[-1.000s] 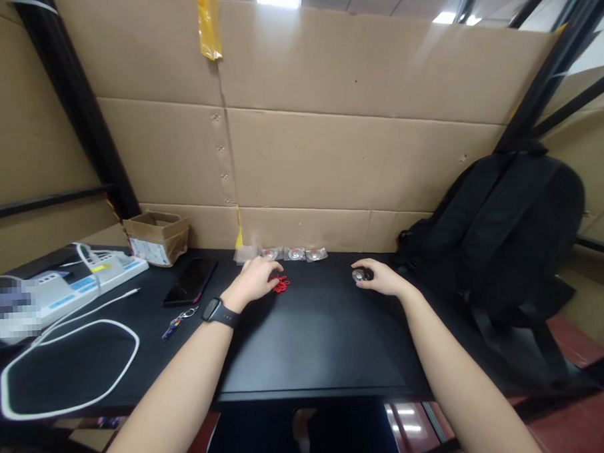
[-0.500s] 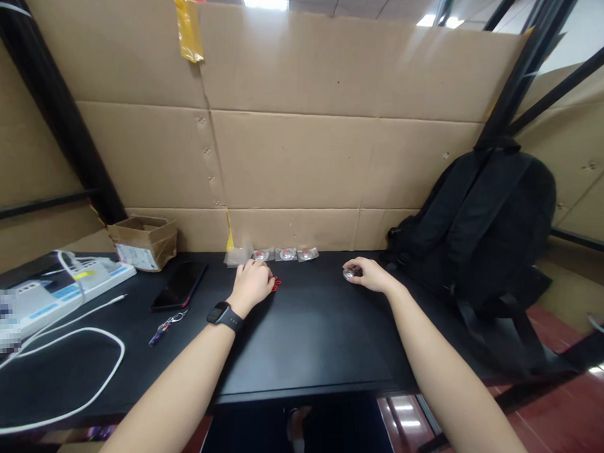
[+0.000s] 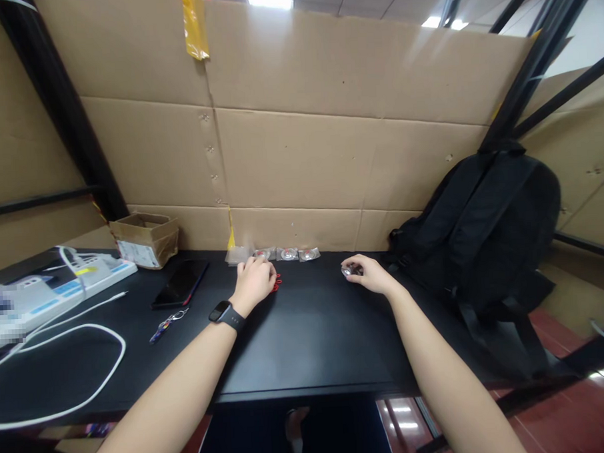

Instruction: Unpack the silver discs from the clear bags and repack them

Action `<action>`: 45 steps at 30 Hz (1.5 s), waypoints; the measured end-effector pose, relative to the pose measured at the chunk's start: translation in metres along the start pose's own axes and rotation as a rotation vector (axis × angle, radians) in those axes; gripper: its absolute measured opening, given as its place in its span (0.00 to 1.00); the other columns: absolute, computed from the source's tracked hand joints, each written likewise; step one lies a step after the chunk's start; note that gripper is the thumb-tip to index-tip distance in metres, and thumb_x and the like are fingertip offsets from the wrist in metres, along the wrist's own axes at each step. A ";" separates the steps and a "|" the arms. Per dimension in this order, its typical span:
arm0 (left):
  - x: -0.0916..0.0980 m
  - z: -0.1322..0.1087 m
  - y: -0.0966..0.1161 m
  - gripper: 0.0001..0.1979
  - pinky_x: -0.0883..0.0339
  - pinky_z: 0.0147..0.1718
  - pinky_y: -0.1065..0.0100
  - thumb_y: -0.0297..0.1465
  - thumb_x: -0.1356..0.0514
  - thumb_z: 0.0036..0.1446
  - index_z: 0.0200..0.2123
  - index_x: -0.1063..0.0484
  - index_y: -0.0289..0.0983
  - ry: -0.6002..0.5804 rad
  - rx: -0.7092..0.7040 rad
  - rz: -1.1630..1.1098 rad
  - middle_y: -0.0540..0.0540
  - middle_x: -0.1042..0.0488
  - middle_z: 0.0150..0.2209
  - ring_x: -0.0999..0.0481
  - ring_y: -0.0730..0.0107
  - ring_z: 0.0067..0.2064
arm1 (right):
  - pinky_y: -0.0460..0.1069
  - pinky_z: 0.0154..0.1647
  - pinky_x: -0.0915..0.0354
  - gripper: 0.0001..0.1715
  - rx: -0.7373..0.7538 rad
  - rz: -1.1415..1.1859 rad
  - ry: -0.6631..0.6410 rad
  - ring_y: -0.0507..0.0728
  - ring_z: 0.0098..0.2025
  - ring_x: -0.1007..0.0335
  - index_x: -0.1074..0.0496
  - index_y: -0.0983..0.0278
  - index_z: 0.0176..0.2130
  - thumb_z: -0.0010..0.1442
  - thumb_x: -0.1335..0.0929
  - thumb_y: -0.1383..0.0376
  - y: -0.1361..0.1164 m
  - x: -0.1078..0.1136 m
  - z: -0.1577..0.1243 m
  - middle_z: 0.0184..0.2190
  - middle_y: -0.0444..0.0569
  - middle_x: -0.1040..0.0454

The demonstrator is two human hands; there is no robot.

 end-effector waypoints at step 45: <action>0.024 -0.015 0.054 0.07 0.47 0.50 0.57 0.38 0.37 0.60 0.37 0.18 0.48 0.051 -0.126 -0.472 0.49 0.19 0.44 0.29 0.58 0.52 | 0.57 0.49 0.24 0.30 -0.044 1.083 -0.085 0.60 0.50 0.27 0.28 0.57 0.48 0.46 0.21 0.65 -0.100 -0.064 -0.004 0.55 0.50 0.30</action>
Point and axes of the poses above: each hand's wrist, its own z-axis towards the middle knuckle, its own x-axis out of the back of the hand, y = z × x, the point moved 5 cm from there along z, towards the middle knuckle
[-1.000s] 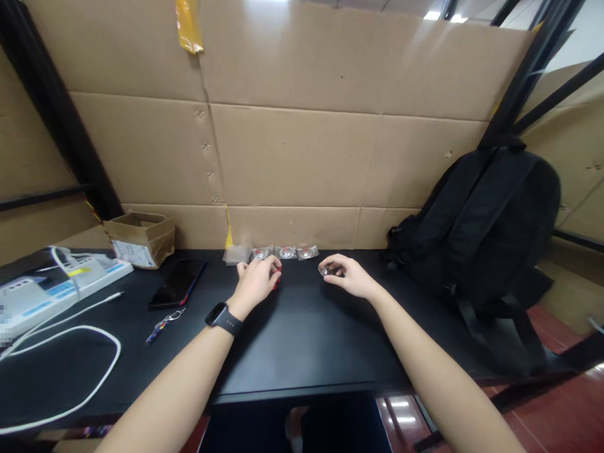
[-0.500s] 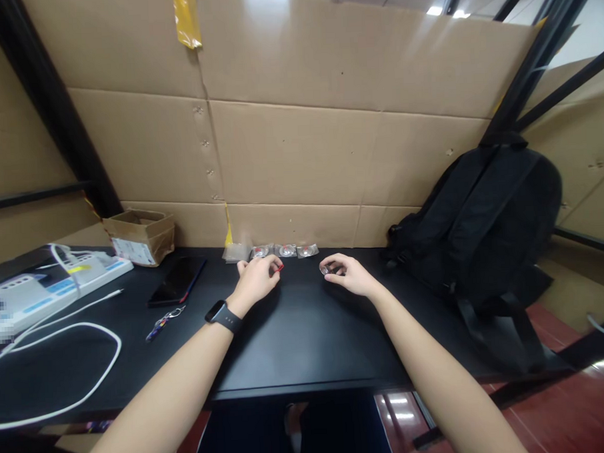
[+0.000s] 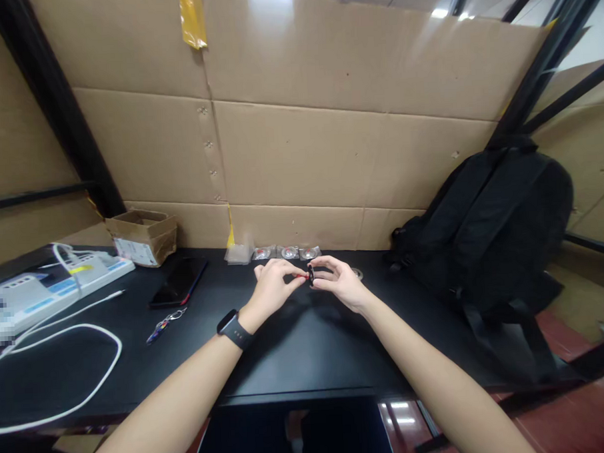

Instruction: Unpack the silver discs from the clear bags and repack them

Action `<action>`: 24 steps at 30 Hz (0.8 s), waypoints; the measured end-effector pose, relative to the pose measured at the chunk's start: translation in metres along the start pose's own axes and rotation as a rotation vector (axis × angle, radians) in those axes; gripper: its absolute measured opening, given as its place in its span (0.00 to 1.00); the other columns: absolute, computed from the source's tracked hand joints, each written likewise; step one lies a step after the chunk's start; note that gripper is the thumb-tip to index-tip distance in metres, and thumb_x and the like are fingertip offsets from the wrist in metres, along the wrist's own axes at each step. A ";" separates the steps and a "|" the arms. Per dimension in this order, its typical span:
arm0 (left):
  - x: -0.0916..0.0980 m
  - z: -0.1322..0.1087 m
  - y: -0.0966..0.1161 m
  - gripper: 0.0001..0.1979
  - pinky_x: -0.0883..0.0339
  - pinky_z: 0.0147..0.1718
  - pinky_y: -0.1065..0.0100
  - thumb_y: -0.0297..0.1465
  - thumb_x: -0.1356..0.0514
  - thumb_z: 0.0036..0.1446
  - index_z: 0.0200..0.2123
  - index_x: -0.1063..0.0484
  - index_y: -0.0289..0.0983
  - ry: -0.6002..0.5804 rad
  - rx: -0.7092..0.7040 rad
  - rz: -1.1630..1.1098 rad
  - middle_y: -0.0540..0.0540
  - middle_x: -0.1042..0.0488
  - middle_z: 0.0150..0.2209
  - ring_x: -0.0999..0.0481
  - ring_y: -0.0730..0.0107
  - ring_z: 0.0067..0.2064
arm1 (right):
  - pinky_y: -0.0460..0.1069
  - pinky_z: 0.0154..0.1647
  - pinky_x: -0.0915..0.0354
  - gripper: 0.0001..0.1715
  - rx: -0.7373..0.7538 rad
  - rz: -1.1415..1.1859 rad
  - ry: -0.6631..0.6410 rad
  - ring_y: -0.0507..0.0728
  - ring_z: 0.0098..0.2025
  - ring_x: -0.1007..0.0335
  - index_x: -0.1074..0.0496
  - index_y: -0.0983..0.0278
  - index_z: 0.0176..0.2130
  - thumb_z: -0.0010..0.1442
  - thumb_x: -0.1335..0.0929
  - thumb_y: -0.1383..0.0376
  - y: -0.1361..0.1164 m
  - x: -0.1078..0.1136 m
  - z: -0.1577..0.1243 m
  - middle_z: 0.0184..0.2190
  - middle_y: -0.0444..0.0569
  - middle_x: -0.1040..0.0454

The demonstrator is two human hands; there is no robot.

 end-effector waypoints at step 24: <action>-0.010 -0.003 -0.002 0.04 0.39 0.50 0.59 0.32 0.37 0.57 0.33 0.21 0.44 0.063 0.001 -0.167 0.49 0.19 0.42 0.25 0.58 0.52 | 0.59 0.55 0.28 0.30 0.120 -0.101 0.043 0.62 0.51 0.24 0.27 0.59 0.48 0.46 0.20 0.66 -0.002 -0.010 0.000 0.52 0.52 0.26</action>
Point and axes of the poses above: each hand's wrist, its own z-axis towards the middle knuckle, its own x-axis out of the back of the hand, y = z × x, the point moved 5 cm from there along z, towards the middle knuckle
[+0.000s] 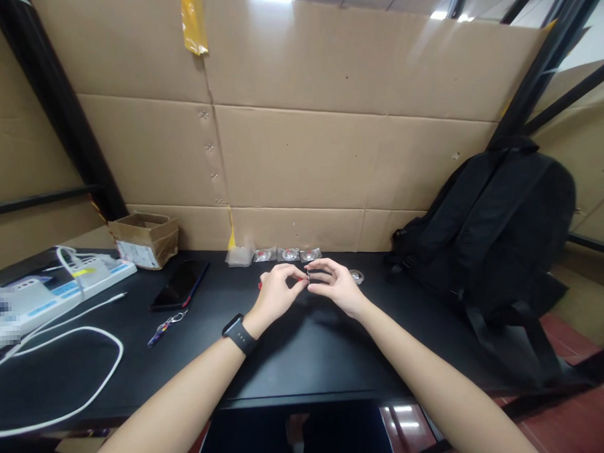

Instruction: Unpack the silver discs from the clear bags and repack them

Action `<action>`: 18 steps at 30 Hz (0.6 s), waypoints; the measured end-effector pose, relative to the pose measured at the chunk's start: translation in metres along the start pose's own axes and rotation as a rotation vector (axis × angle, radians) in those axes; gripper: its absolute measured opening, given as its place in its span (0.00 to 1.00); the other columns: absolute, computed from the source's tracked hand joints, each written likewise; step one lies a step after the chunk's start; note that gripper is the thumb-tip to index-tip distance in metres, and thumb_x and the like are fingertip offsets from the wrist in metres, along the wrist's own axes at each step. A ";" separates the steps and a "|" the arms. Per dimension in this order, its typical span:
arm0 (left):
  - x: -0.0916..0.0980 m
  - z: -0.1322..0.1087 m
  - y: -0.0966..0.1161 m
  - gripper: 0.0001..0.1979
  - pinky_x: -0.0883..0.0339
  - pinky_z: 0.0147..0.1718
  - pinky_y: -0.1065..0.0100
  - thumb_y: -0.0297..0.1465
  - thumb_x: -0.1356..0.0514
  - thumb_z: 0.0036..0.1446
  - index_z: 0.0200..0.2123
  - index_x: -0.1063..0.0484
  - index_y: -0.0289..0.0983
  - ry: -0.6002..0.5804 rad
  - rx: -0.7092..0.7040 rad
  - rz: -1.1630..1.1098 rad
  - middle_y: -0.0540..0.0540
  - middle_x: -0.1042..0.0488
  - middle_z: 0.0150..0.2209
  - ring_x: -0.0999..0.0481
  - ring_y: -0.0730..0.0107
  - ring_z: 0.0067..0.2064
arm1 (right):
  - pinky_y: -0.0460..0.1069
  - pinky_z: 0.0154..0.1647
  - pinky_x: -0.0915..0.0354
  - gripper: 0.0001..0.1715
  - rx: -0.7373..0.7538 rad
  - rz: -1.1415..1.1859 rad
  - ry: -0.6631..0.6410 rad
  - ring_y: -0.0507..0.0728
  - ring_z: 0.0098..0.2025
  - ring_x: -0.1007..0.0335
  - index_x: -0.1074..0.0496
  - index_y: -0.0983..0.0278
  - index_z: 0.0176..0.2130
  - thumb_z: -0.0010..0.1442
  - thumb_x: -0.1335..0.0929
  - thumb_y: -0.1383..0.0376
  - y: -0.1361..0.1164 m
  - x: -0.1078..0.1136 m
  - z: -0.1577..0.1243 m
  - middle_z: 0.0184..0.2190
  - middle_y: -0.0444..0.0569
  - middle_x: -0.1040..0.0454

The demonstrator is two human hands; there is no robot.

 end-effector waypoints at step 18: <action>-0.021 0.005 -0.033 0.08 0.29 0.42 0.65 0.33 0.34 0.50 0.28 0.28 0.36 -0.020 0.157 -0.542 0.45 0.20 0.33 0.20 0.62 0.38 | 0.56 0.51 0.26 0.30 0.056 -0.126 -0.029 0.62 0.51 0.23 0.28 0.60 0.47 0.45 0.20 0.64 0.000 -0.005 0.002 0.52 0.54 0.23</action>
Point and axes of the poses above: each hand's wrist, its own z-axis towards the middle knuckle, its own x-axis out of the back of the hand, y = z × x, the point moved 5 cm from there along z, towards the middle knuckle
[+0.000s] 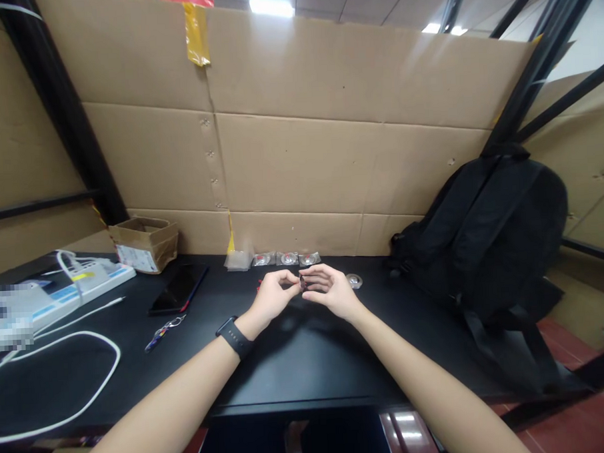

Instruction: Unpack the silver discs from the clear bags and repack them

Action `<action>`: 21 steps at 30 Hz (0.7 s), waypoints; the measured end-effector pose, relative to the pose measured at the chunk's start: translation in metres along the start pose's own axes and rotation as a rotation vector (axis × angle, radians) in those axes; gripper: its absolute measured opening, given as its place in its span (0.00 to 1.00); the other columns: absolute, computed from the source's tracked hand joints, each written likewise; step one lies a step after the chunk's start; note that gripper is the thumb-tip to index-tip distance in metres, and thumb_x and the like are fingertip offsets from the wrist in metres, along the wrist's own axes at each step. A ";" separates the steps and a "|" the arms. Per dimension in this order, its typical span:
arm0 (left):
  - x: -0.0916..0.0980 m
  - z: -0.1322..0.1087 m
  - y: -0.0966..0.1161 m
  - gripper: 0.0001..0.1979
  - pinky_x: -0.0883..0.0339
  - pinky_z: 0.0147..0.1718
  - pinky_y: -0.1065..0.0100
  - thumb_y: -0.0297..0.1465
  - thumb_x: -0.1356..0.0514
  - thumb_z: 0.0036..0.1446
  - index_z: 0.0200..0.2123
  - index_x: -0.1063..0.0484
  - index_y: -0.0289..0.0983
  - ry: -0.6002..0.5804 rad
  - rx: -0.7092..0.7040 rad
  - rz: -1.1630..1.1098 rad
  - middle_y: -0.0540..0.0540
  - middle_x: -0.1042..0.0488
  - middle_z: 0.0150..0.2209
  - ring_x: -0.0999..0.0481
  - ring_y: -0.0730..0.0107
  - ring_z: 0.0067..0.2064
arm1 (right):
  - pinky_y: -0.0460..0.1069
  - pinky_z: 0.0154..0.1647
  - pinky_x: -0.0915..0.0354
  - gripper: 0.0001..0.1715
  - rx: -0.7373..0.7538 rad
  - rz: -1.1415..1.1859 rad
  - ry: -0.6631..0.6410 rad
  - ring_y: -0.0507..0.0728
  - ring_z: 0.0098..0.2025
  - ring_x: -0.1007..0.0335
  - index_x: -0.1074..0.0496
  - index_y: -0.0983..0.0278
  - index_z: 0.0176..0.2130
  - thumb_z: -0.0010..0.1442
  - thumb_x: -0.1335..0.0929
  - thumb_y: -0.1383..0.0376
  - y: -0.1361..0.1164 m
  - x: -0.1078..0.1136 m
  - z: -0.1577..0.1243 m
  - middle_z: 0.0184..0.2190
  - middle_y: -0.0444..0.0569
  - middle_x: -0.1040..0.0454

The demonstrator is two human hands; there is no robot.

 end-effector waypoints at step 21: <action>0.001 -0.005 0.019 0.15 0.28 0.43 0.65 0.33 0.32 0.52 0.40 0.33 0.37 -0.010 0.025 -0.101 0.48 0.21 0.31 0.19 0.65 0.37 | 0.58 0.49 0.25 0.17 0.070 -0.112 0.042 0.63 0.45 0.20 0.21 0.62 0.43 0.52 0.23 0.60 -0.011 0.003 -0.003 0.47 0.54 0.20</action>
Point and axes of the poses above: each hand's wrist, its own z-axis towards the middle knuckle, its own x-axis out of the back of the hand, y = z × x, the point moved 5 cm from there along z, towards the middle knuckle
